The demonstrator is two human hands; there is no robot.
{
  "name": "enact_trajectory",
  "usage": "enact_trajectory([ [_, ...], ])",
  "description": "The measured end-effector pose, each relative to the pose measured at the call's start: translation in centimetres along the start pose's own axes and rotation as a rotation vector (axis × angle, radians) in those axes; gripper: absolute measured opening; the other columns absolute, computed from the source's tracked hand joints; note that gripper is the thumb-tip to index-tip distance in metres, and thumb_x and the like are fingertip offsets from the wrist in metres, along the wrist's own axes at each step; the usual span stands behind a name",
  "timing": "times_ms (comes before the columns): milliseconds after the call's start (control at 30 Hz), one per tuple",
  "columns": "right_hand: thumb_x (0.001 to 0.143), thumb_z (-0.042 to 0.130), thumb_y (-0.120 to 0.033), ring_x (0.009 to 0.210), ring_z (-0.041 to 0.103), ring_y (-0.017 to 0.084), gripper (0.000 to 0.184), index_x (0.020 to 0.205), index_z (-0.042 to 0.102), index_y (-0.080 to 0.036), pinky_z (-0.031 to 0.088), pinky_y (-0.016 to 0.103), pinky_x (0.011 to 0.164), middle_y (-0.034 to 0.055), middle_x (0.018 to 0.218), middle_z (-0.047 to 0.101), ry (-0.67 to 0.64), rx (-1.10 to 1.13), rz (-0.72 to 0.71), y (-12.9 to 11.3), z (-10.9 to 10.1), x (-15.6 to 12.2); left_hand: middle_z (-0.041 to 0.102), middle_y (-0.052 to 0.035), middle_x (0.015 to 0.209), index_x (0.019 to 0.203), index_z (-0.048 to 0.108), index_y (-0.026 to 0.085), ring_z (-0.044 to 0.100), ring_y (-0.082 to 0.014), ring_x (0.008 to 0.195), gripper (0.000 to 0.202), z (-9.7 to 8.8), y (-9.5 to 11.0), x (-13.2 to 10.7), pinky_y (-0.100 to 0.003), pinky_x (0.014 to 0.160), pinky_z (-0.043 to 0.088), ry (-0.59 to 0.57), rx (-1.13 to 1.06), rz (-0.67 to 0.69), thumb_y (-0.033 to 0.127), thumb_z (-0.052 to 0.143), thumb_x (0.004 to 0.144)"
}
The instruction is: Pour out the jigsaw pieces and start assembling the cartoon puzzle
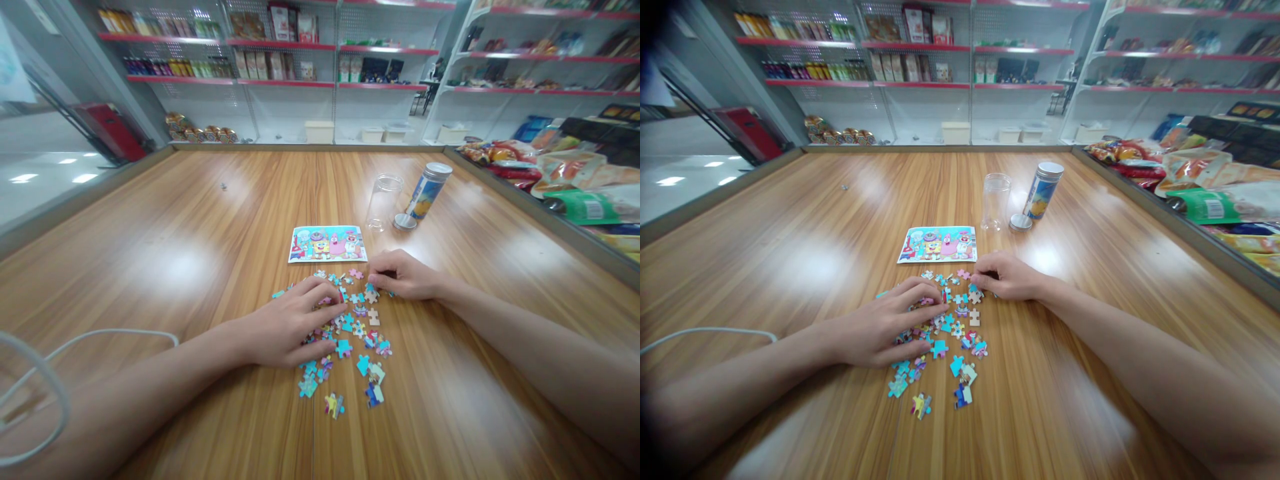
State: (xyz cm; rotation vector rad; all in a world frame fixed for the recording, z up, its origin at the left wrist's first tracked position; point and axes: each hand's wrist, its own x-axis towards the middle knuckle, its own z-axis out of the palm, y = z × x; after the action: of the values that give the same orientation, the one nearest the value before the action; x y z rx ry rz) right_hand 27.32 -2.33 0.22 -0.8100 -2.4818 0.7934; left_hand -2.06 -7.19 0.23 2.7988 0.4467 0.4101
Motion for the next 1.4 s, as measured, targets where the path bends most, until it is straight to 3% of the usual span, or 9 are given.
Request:
enact_trajectory([
  [167,0.095,0.054,-0.033,0.057,0.041,0.010,0.033,0.067,0.055,-0.015,0.029,0.025,0.057,-0.0023,0.061,0.047,0.127,-0.128,0.035,0.8,0.2,0.0,0.053,-0.0153,0.125,0.140,0.048,0.016,0.048,-0.0285,0.119,0.056,0.0,0.0,0.1,-0.049,0.104,0.047,0.013,-0.001,0.007,0.040,0.059,0.091],
  [333,0.091,0.060,-0.035,0.057,0.042,0.010,0.028,0.072,0.058,-0.015,0.028,0.025,0.058,-0.0028,0.062,0.048,0.136,-0.247,0.067,0.9,0.1,0.0,0.054,-0.0157,0.125,0.139,0.049,0.016,0.049,-0.0286,0.120,0.054,0.1,0.0,0.1,-0.049,0.104,0.048,0.037,0.000,0.025,0.039,0.060,0.091],
  [567,0.092,0.060,-0.031,0.069,0.047,0.014,0.022,0.077,0.061,-0.015,0.034,0.027,0.064,0.0032,0.078,0.052,0.212,-0.259,0.031,1.1,-0.1,-0.2,0.056,-0.0159,0.125,0.137,0.051,0.015,0.054,-0.0267,0.118,0.051,0.0,0.0,-0.1,-0.047,0.102,0.051,0.068,-0.006,0.054,0.037,0.060,0.091],
  [633,0.089,0.064,-0.030,0.075,0.049,0.016,0.016,0.084,0.063,-0.015,0.037,0.028,0.068,0.0048,0.084,0.053,0.188,-0.217,-0.042,0.8,-0.3,-0.3,0.056,-0.0160,0.125,0.136,0.051,0.015,0.054,-0.0266,0.118,0.051,0.0,0.1,-0.1,-0.047,0.101,0.052,0.063,-0.008,0.059,0.036,0.060,0.091],
  [767,0.085,0.066,-0.032,0.085,0.050,0.019,0.017,0.090,0.063,-0.016,0.040,0.031,0.076,0.0070,0.095,0.053,0.017,-0.084,-0.234,-0.5,-0.4,-0.4,0.055,-0.0172,0.128,0.136,0.051,0.014,0.053,-0.0273,0.120,0.049,0.0,0.0,-0.1,-0.048,0.102,0.051,0.058,-0.008,0.071,0.033,0.059,0.092],
  [867,0.085,0.067,-0.029,0.087,0.050,0.019,0.014,0.089,0.063,-0.016,0.039,0.032,0.078,0.0068,0.094,0.055,-0.056,-0.100,-0.242,-1.2,0.0,-0.3,0.054,-0.0184,0.129,0.136,0.051,0.012,0.053,-0.0274,0.122,0.049,0.2,-0.1,0.0,-0.047,0.103,0.052,0.061,-0.026,0.080,0.031,0.059,0.091],
  [1100,0.088,0.065,-0.025,0.081,0.053,0.017,0.010,0.082,0.063,-0.016,0.041,0.031,0.076,0.0053,0.087,0.059,-0.039,-0.069,-0.215,-0.8,0.4,-0.2,0.055,-0.0193,0.128,0.135,0.052,0.012,0.054,-0.0279,0.122,0.048,0.2,-0.2,-0.1,-0.047,0.102,0.054,0.089,-0.046,0.103,0.027,0.061,0.090],
  [1300,0.087,0.067,-0.024,0.087,0.058,0.019,0.013,0.098,0.066,-0.017,0.046,0.034,0.081,0.0072,0.094,0.064,-0.010,-0.053,-0.216,-0.8,0.5,-0.3,0.056,-0.0193,0.128,0.134,0.052,0.013,0.055,-0.0282,0.124,0.047,0.2,-0.3,-0.1,-0.049,0.102,0.054,0.107,-0.045,0.119,0.026,0.060,0.090],
  [1400,0.087,0.067,-0.022,0.090,0.059,0.019,0.010,0.096,0.068,-0.017,0.048,0.035,0.083,0.0090,0.099,0.065,0.016,-0.048,-0.227,-0.8,0.5,-0.3,0.056,-0.0195,0.128,0.135,0.053,0.012,0.054,-0.0285,0.124,0.048,0.3,-0.3,0.0,-0.049,0.103,0.054,0.112,-0.040,0.125,0.026,0.060,0.089],
])
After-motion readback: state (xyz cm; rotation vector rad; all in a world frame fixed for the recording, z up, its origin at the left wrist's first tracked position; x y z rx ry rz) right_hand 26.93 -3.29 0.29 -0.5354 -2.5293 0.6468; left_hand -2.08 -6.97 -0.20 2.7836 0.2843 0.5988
